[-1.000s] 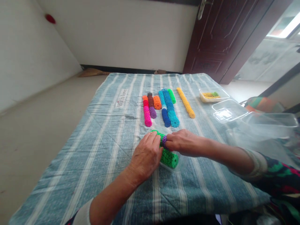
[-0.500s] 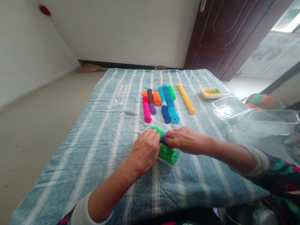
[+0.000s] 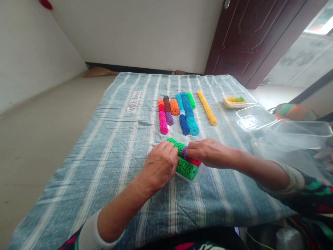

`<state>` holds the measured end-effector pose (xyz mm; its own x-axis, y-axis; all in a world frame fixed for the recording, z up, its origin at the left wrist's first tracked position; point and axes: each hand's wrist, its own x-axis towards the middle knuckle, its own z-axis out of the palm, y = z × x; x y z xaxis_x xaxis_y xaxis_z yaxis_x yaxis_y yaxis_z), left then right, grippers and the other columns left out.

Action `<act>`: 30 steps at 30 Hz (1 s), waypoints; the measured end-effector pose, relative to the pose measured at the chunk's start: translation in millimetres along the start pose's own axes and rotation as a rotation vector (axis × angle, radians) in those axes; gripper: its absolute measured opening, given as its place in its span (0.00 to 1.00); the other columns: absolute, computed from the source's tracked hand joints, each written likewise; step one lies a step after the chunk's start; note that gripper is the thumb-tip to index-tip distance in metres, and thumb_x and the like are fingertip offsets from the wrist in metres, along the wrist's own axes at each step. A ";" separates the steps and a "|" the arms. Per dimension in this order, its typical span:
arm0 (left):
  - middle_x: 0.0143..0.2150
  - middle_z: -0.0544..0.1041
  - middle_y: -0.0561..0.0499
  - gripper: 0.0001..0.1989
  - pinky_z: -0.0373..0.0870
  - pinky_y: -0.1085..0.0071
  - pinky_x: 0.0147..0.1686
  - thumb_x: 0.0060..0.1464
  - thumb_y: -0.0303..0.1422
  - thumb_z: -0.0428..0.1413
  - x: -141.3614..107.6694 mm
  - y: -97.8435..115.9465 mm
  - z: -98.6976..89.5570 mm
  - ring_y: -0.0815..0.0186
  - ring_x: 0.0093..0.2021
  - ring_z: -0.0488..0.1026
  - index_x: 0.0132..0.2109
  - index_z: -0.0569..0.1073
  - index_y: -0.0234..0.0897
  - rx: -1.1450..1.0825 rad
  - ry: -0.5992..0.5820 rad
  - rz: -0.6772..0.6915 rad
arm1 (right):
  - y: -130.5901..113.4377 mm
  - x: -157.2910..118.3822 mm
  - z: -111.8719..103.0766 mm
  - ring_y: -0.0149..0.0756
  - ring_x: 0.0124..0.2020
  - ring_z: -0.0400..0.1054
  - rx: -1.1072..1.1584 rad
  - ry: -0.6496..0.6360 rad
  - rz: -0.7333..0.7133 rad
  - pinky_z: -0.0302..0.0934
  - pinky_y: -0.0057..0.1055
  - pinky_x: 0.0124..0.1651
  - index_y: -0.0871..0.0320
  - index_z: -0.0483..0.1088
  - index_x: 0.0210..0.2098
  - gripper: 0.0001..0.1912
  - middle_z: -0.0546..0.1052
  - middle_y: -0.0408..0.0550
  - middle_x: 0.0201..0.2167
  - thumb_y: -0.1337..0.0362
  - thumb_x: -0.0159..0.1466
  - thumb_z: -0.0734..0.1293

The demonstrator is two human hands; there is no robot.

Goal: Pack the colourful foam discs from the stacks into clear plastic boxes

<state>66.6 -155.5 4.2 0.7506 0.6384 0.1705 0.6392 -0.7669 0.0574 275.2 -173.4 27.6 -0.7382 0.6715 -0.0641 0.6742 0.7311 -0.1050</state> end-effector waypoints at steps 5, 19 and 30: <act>0.46 0.77 0.39 0.07 0.71 0.53 0.52 0.59 0.28 0.54 1.1 0.2 2.2 0.51 0.51 0.72 0.41 0.74 0.30 -0.026 0.016 -0.012 | 9.5 -13.8 1.0 0.26 0.24 0.52 0.087 0.159 0.011 0.42 0.30 0.26 0.60 0.68 0.31 0.12 0.65 0.42 0.26 0.75 0.67 0.57; 0.51 0.76 0.46 0.11 0.68 0.57 0.51 0.60 0.25 0.52 22.7 -2.1 2.3 0.56 0.53 0.71 0.49 0.73 0.35 -0.168 -0.079 0.181 | 7.1 -18.7 16.4 0.33 0.36 0.65 0.001 0.443 0.092 0.59 0.31 0.37 0.61 0.72 0.34 0.15 0.73 0.52 0.36 0.69 0.70 0.56; 0.39 0.77 0.49 0.04 0.68 0.64 0.43 0.57 0.29 0.57 43.7 -1.8 9.2 0.59 0.43 0.72 0.39 0.76 0.36 -0.077 -0.149 0.271 | 10.3 -27.4 29.6 0.36 0.41 0.68 0.142 0.470 0.173 0.64 0.32 0.41 0.59 0.73 0.37 0.09 0.74 0.53 0.40 0.70 0.66 0.60</act>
<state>99.8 -125.6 2.5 0.9118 0.4083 0.0437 0.4022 -0.9096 0.1045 301.7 -187.8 -1.1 -0.5035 0.7868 0.3570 0.7517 0.6026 -0.2678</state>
